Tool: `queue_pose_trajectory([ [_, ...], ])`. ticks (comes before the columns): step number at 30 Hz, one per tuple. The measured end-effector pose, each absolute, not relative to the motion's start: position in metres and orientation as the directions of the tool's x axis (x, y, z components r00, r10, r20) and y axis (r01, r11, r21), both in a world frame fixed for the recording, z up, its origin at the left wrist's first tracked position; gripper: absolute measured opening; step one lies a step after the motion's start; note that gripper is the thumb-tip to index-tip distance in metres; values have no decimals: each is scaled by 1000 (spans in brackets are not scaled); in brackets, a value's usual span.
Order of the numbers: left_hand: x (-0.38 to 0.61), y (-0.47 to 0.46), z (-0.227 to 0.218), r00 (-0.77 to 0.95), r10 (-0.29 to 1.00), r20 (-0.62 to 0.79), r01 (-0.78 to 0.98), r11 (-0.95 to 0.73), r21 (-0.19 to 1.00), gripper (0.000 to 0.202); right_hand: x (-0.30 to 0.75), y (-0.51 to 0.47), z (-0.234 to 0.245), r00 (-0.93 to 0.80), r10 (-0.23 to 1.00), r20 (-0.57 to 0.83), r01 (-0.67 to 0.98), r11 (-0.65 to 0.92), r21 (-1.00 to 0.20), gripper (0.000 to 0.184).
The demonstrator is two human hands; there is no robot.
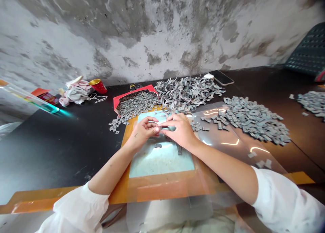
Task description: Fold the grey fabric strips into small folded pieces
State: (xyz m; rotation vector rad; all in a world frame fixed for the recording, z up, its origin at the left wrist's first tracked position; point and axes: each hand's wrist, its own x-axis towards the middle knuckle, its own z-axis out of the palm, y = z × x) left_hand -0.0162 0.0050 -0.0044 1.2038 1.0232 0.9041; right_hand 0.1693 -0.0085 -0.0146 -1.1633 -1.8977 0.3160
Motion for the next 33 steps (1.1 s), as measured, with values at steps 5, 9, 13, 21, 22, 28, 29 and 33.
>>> queue_pose_trajectory([
  [5, -17, 5, -6, 301, 951, -65, 17, 63, 998, 38, 170, -9, -10, -219, 821, 528, 520, 556, -649, 16],
  [9, -17, 6, -7, 268, 963, -40, 62, 24, 998, 33, 173, -6, -7, -247, 815, 525, 496, 571, -654, 11],
  [13, -25, 11, -5, 202, 971, 126, 414, -202, 887, 31, 178, -2, -8, -205, 848, 488, 571, 509, -644, 14],
  [21, -54, 24, -2, 599, 788, 142, 647, -581, 493, 44, 175, -7, -12, -320, 840, 439, 624, 535, -569, 17],
  [22, -55, 25, -2, 622, 773, 128, 629, -590, 506, 42, 174, -8, -13, -335, 836, 435, 621, 543, -566, 17],
  [28, -47, 21, -2, 571, 805, 160, 604, -545, 582, 28, 171, -10, -14, -385, 821, 421, 592, 570, -570, 17],
  [29, -45, 19, -2, 562, 806, 185, 595, -549, 587, 27, 171, -10, -13, -389, 818, 423, 589, 574, -569, 17],
  [33, -37, 13, -3, 483, 851, 204, 508, -463, 726, 27, 172, -10, -11, -381, 806, 452, 554, 591, -587, 23],
])
